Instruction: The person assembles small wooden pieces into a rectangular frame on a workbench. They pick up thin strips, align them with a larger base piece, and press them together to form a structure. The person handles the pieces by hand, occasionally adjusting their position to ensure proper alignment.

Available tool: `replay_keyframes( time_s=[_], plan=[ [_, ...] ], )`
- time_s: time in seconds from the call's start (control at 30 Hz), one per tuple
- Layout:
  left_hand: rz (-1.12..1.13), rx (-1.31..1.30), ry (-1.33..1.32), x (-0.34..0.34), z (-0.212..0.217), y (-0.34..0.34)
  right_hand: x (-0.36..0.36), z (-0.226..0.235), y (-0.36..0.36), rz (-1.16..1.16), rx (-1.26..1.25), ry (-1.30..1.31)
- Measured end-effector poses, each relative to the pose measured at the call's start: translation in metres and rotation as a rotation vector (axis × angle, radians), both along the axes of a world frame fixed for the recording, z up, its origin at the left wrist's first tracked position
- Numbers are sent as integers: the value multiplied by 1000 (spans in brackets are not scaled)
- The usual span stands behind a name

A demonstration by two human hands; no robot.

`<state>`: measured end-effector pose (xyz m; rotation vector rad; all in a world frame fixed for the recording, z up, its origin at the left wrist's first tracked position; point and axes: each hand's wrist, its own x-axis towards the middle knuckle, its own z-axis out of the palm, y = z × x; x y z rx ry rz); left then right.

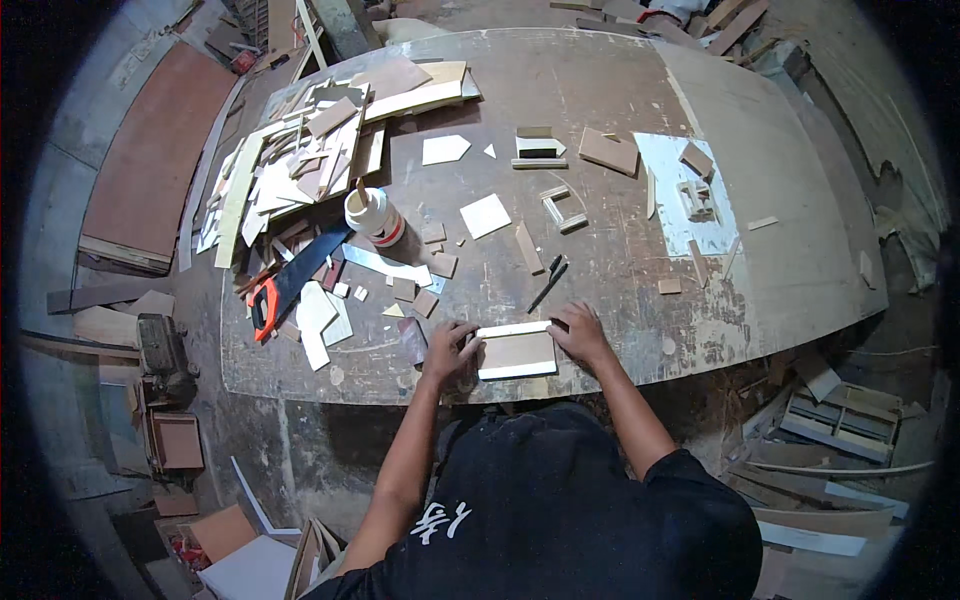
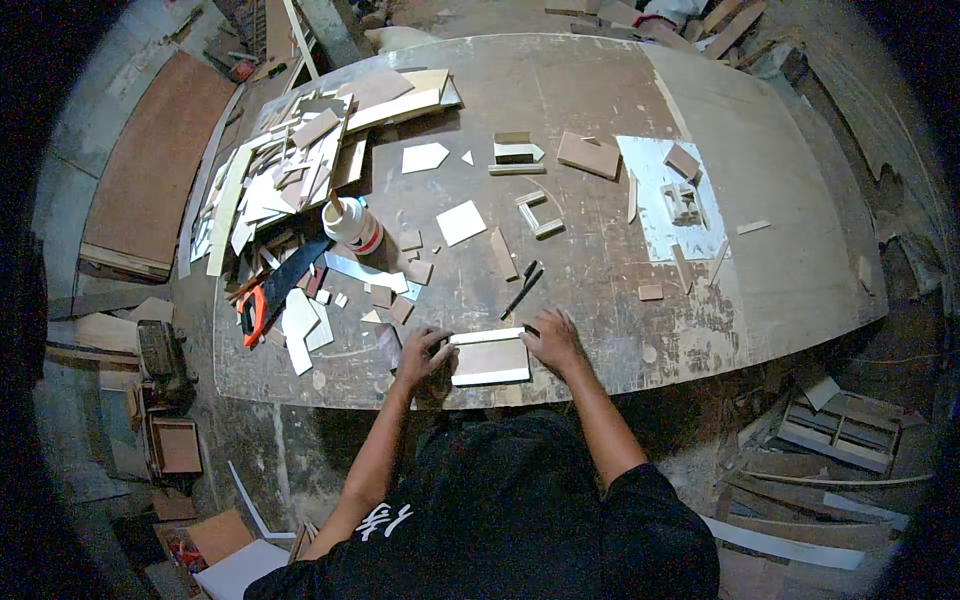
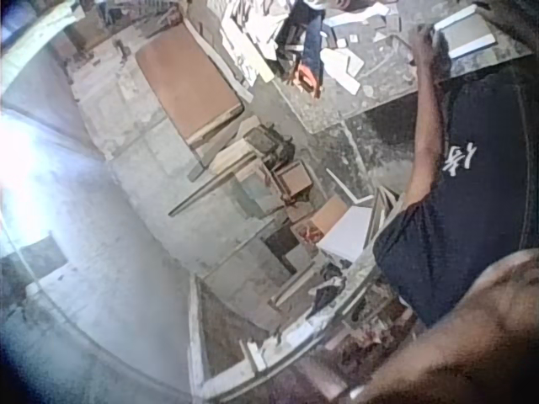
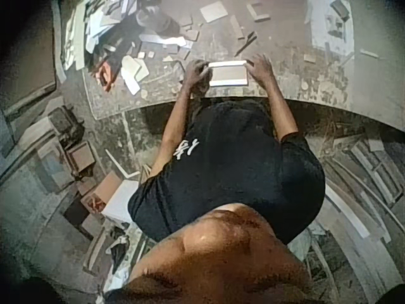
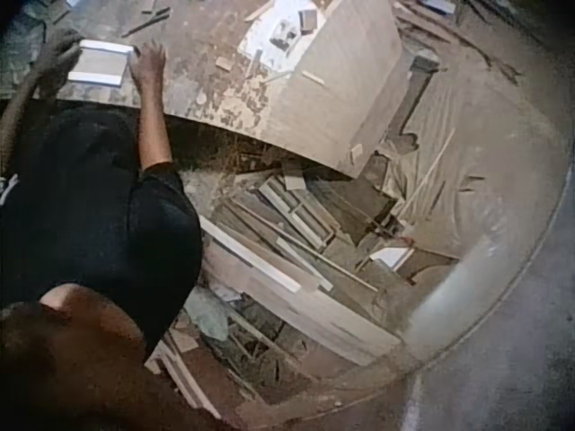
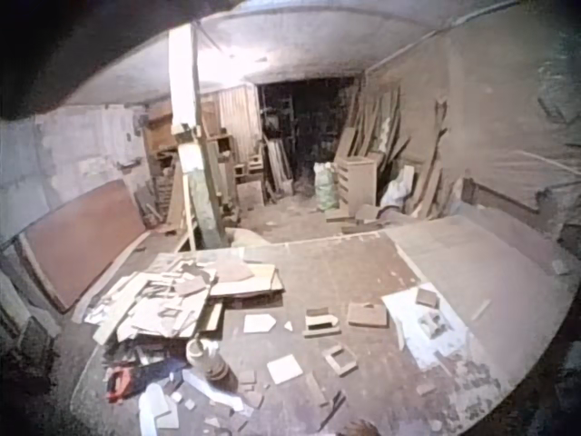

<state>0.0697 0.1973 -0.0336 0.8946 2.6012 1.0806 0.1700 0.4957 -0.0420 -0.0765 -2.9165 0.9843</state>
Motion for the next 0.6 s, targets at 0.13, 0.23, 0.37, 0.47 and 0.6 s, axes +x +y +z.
replay_keyframes(
  time_s=[0.13, 0.23, 0.37, 0.47, 0.6],
  plan=[
    [73, 44, -21, 0, -2, 1, 0, 5, -4, -153, -115, -30],
    [206, 91, -124, 2, -4, 4, -1, 13, -7, -301, -256, -135],
    [321, 115, -241, 5, -5, 6, -2, 20, -14, -413, -377, -214],
    [292, 128, -315, 1, -20, 1, -1, -11, -9, -437, -496, -264],
    [229, 101, -337, -2, -9, 5, 1, -2, -7, -428, -451, -313]
  ],
)
